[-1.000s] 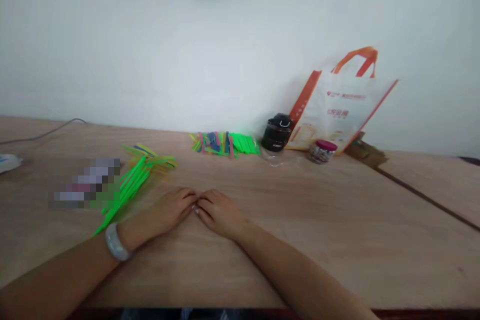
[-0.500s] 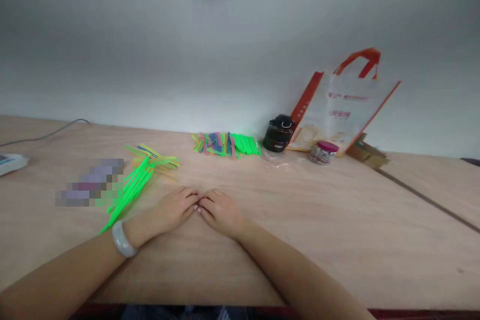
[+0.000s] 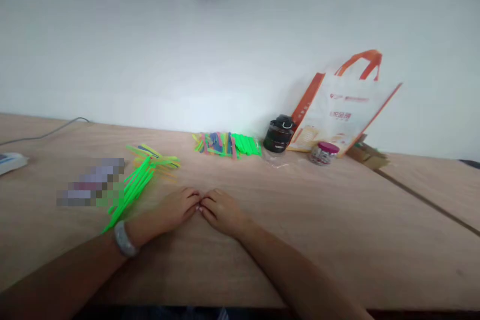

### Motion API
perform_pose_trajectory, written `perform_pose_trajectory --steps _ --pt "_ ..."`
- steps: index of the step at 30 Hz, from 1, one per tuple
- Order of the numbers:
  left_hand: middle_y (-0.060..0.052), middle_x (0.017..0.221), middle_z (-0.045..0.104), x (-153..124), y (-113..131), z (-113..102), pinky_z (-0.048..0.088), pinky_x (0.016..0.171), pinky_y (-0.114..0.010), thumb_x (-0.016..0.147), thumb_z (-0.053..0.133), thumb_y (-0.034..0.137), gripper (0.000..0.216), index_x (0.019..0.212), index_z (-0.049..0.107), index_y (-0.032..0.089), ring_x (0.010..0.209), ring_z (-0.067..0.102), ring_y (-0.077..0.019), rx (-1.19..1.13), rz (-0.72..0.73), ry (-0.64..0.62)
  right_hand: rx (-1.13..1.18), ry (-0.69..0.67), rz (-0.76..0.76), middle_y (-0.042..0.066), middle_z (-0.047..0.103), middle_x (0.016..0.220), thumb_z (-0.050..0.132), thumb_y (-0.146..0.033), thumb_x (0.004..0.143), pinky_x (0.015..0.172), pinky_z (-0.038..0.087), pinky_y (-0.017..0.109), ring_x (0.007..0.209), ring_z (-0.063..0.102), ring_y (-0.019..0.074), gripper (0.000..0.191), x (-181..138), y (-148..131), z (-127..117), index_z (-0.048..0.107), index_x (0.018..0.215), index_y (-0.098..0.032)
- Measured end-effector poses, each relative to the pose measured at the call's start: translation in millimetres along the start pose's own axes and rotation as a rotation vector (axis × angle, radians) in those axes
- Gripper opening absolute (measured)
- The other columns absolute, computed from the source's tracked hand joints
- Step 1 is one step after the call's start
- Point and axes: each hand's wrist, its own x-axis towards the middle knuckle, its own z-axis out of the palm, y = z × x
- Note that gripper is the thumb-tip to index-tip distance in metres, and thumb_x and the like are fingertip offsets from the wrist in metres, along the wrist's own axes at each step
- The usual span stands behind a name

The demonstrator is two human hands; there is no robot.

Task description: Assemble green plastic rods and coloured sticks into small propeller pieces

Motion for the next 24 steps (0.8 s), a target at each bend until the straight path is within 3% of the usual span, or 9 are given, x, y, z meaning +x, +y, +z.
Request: perform_pose_trajectory --steps 24 --pt "-0.008 0.105 0.058 -5.6 0.9 -2.6 0.045 0.089 -0.035 0.093 0.042 0.022 0.021 0.104 0.059 0.015 0.098 0.052 -0.0203 -0.001 -0.008 -0.023 -0.015 -0.033 0.004 0.008 0.065 0.093 0.047 -0.022 0.09 0.079 0.049 0.032 0.088 0.059 0.0177 0.019 0.7 -3.2 5.8 0.065 0.093 -0.018"
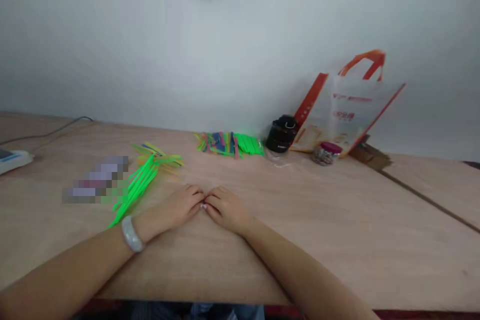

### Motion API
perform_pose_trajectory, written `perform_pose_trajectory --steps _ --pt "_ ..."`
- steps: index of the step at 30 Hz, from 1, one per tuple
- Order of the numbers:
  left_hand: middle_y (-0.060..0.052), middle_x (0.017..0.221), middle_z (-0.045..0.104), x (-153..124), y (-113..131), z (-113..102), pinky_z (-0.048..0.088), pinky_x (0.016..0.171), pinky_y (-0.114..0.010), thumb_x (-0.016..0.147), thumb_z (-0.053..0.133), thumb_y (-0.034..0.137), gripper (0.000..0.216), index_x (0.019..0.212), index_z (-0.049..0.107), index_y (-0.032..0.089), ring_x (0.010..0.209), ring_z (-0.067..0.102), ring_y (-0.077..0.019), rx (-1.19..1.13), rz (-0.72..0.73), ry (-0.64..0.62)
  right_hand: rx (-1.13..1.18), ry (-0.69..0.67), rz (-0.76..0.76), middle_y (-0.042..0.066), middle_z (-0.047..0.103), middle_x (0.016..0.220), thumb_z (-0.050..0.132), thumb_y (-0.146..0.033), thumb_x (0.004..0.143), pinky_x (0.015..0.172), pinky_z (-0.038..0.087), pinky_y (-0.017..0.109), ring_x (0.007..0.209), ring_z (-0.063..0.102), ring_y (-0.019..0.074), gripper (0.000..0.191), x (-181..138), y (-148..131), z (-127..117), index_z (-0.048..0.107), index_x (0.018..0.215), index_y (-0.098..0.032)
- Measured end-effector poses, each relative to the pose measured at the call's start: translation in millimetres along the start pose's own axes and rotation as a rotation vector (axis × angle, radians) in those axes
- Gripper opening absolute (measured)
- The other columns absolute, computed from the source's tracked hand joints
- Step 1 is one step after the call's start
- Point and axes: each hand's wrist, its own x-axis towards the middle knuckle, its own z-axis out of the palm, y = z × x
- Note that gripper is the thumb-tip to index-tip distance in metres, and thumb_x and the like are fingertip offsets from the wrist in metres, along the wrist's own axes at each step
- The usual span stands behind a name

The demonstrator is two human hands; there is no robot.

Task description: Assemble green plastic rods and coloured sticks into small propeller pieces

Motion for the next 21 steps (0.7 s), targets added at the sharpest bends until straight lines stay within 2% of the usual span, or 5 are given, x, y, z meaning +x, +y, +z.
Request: perform_pose_trajectory --steps 11,14,17,19,21 --pt "-0.008 0.105 0.059 1.4 -0.4 2.8 0.045 0.088 -0.035 0.093 0.043 0.024 0.021 0.104 0.059 0.016 0.098 0.053 -0.02 -0.004 0.013 0.018 0.001 0.007 -0.002 0.007 0.064 0.091 0.048 -0.021 0.09 0.078 0.048 0.032 0.087 0.058 0.0178 0.017 -0.5 4.3 -1.7 0.064 0.091 -0.018" --pt "-0.007 0.102 0.06 -0.7 0.6 -3.4 0.045 0.087 -0.033 0.094 0.041 0.024 0.021 0.102 0.059 0.017 0.096 0.055 -0.0186 -0.001 0.032 0.031 0.004 -0.001 0.008 0.008 0.064 0.09 0.048 -0.022 0.09 0.076 0.048 0.031 0.086 0.058 0.0176 0.017 0.2 5.0 -1.4 0.064 0.089 -0.018" --pt "-0.006 0.098 0.061 -3.3 -6.0 -24.6 0.044 0.087 -0.034 0.094 0.039 0.024 0.022 0.098 0.059 0.019 0.096 0.055 -0.0187 0.055 -0.025 0.161 0.011 -0.003 0.031 0.007 0.063 0.087 0.046 -0.022 0.091 0.075 0.047 0.03 0.085 0.057 0.0173 0.019 1.3 4.1 -3.0 0.064 0.088 -0.018" --pt "-0.007 0.098 0.061 -6.4 -18.9 -46.5 0.043 0.089 -0.036 0.094 0.038 0.025 0.022 0.098 0.058 0.018 0.098 0.055 -0.0204 0.112 -0.156 0.339 0.023 -0.01 0.045 0.007 0.063 0.086 0.044 -0.022 0.092 0.076 0.047 0.03 0.085 0.057 0.017 0.02 2.2 4.1 -5.0 0.064 0.089 -0.018" --pt "-0.009 0.098 0.061 -12.1 -38.3 -68.9 0.043 0.088 -0.037 0.092 0.042 0.032 0.023 0.098 0.057 0.016 0.097 0.055 -0.0227 0.172 -0.353 0.494 0.034 -0.019 0.052 0.007 0.063 0.087 0.043 -0.022 0.092 0.077 0.047 0.03 0.086 0.057 0.0169 0.021 3.4 5.3 -6.7 0.064 0.09 -0.018"
